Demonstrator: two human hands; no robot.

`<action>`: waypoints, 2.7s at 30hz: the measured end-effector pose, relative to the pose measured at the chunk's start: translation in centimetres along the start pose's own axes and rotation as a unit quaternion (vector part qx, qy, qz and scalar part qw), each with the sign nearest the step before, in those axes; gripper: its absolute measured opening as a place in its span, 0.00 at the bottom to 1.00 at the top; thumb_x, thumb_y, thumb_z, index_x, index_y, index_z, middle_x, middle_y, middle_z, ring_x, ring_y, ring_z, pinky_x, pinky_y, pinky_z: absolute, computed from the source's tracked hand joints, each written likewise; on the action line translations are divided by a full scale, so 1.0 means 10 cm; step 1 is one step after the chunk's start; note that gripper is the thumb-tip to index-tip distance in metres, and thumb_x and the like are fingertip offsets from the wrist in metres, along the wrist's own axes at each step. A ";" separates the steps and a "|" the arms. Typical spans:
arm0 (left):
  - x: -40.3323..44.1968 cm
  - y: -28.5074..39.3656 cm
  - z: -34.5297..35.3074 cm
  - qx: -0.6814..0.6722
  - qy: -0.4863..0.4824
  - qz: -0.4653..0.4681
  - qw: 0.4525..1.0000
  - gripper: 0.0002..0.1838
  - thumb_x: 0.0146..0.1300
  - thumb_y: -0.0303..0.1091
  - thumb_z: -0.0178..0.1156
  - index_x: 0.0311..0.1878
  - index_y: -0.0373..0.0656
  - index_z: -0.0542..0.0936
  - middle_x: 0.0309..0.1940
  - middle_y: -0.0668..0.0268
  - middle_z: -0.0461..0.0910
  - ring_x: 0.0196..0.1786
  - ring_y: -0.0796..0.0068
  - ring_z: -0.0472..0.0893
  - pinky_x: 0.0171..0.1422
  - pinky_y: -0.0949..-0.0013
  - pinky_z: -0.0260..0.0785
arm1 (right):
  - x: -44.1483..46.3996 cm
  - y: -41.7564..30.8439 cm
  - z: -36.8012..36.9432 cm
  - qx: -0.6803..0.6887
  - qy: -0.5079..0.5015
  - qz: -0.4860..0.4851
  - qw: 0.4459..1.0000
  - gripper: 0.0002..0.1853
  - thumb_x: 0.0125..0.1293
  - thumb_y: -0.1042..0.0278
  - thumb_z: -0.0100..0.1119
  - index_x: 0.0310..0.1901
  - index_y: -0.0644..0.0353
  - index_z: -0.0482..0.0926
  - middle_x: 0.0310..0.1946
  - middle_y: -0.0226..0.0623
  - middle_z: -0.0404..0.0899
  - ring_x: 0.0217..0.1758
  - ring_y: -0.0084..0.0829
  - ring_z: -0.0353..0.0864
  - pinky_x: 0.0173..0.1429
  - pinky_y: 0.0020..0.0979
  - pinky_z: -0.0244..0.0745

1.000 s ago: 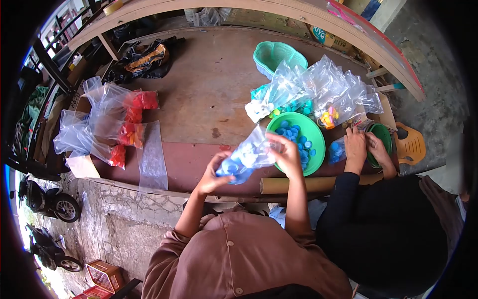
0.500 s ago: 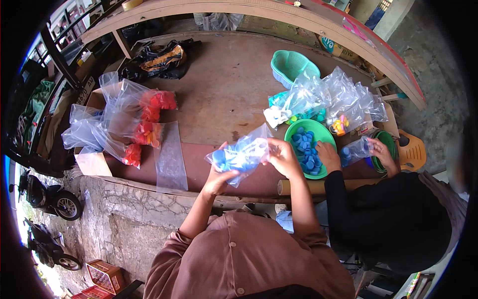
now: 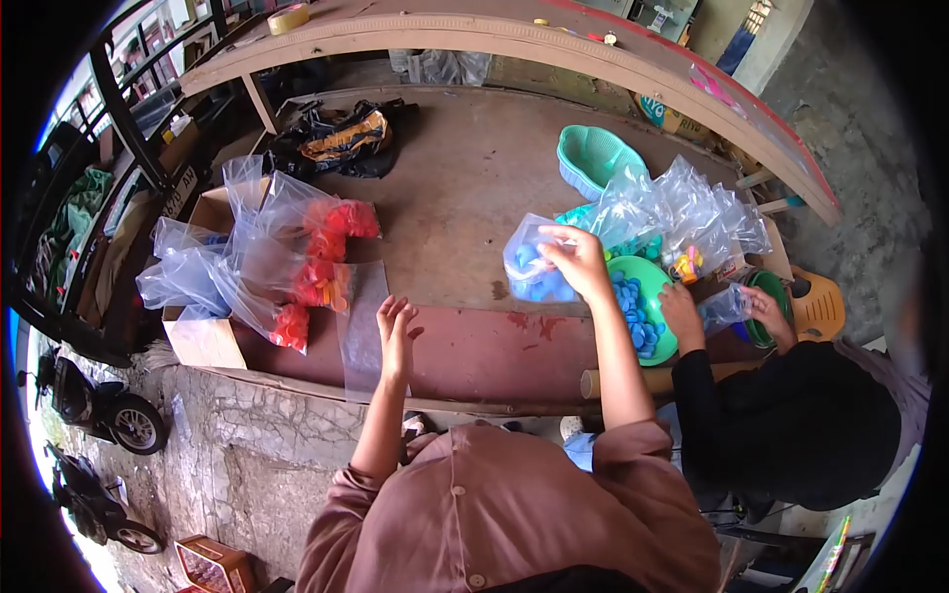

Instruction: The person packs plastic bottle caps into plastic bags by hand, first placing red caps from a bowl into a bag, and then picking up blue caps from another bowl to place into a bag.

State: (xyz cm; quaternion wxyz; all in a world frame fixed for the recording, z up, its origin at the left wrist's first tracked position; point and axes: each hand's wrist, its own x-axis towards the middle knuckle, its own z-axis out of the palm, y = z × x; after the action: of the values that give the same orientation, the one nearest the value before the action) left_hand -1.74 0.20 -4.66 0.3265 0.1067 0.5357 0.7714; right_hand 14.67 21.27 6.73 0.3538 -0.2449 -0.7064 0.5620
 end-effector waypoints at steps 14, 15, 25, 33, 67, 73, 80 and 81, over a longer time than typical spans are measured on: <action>0.87 0.84 0.73 0.096 -0.329 -0.092 0.935 0.23 0.64 0.50 0.45 0.51 0.41 0.70 0.46 0.66 0.72 0.47 0.75 0.72 0.47 0.70 0.64 | 0.62 -0.61 0.43 -0.151 -0.105 -0.043 0.982 0.16 0.52 0.79 0.60 0.45 0.66 0.75 0.29 0.34 0.74 0.30 0.23 0.78 0.31 0.22 0.75; 0.79 0.97 0.80 0.076 -0.344 -0.119 0.928 0.21 0.65 0.49 0.44 0.51 0.43 0.71 0.45 0.68 0.73 0.46 0.77 0.71 0.47 0.71 0.63 | 0.60 -0.64 0.45 -0.160 -0.132 -0.007 0.978 0.19 0.52 0.79 0.60 0.48 0.66 0.73 0.29 0.35 0.74 0.30 0.23 0.78 0.31 0.22 0.75; 0.88 1.11 1.13 -0.154 -0.454 -0.213 0.851 0.17 0.65 0.37 0.45 0.52 0.37 0.68 0.47 0.61 0.74 0.49 0.70 0.75 0.55 0.59 0.67 | 0.46 -0.28 0.25 0.146 -0.026 0.194 0.970 0.26 0.55 0.63 0.61 0.54 0.63 0.66 0.42 0.39 0.74 0.30 0.27 0.77 0.26 0.20 0.72; 1.09 1.24 1.23 -0.008 -0.294 -0.083 0.952 0.22 0.59 0.30 0.55 0.55 0.38 0.63 0.42 0.64 0.72 0.43 0.73 0.74 0.44 0.69 0.72 | 0.56 -0.37 0.06 0.012 -0.055 0.172 0.984 0.11 0.59 0.65 0.54 0.39 0.63 0.73 0.29 0.31 0.77 0.26 0.18 0.76 0.27 0.18 0.71; 0.38 -0.24 2.08 0.131 -0.474 -0.146 0.858 0.16 0.62 0.39 0.52 0.47 0.37 0.74 0.37 0.67 0.78 0.38 0.80 0.76 0.45 0.75 0.68 | -0.22 0.32 -1.05 0.158 0.127 0.241 0.949 0.16 0.59 0.56 0.52 0.43 0.58 0.75 0.34 0.30 0.75 0.29 0.23 0.75 0.28 0.24 0.67; 0.49 -0.69 1.96 0.145 -0.371 -0.246 0.884 0.13 0.62 0.35 0.50 0.39 0.33 0.75 0.26 0.66 0.77 0.27 0.77 0.76 0.33 0.73 0.71 | -0.28 0.83 -1.10 0.114 0.145 0.332 0.925 0.14 0.58 0.53 0.55 0.38 0.55 0.75 0.27 0.26 0.73 0.26 0.19 0.73 0.25 0.21 0.66; 0.40 -0.62 1.86 0.132 -0.361 -0.239 0.892 0.12 0.63 0.34 0.50 0.41 0.35 0.75 0.29 0.67 0.77 0.28 0.79 0.75 0.35 0.74 0.70 | -0.38 0.83 -1.10 0.148 0.138 0.254 0.946 0.19 0.54 0.59 0.63 0.45 0.56 0.71 0.30 0.28 0.76 0.29 0.19 0.74 0.28 0.22 0.69; 0.39 -0.63 1.82 0.149 -0.363 -0.186 0.901 0.11 0.63 0.34 0.50 0.39 0.36 0.76 0.28 0.68 0.77 0.27 0.81 0.75 0.35 0.75 0.69 | -0.39 0.81 -1.11 0.139 0.137 0.233 0.953 0.20 0.52 0.63 0.65 0.45 0.60 0.70 0.31 0.30 0.77 0.29 0.20 0.75 0.27 0.21 0.69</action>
State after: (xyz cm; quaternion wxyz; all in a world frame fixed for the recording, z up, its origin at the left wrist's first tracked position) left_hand 7.08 17.75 -3.65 0.6165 0.3248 0.4985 0.5157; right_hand 25.30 27.29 -0.65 0.3371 -0.4259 -0.4895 0.6822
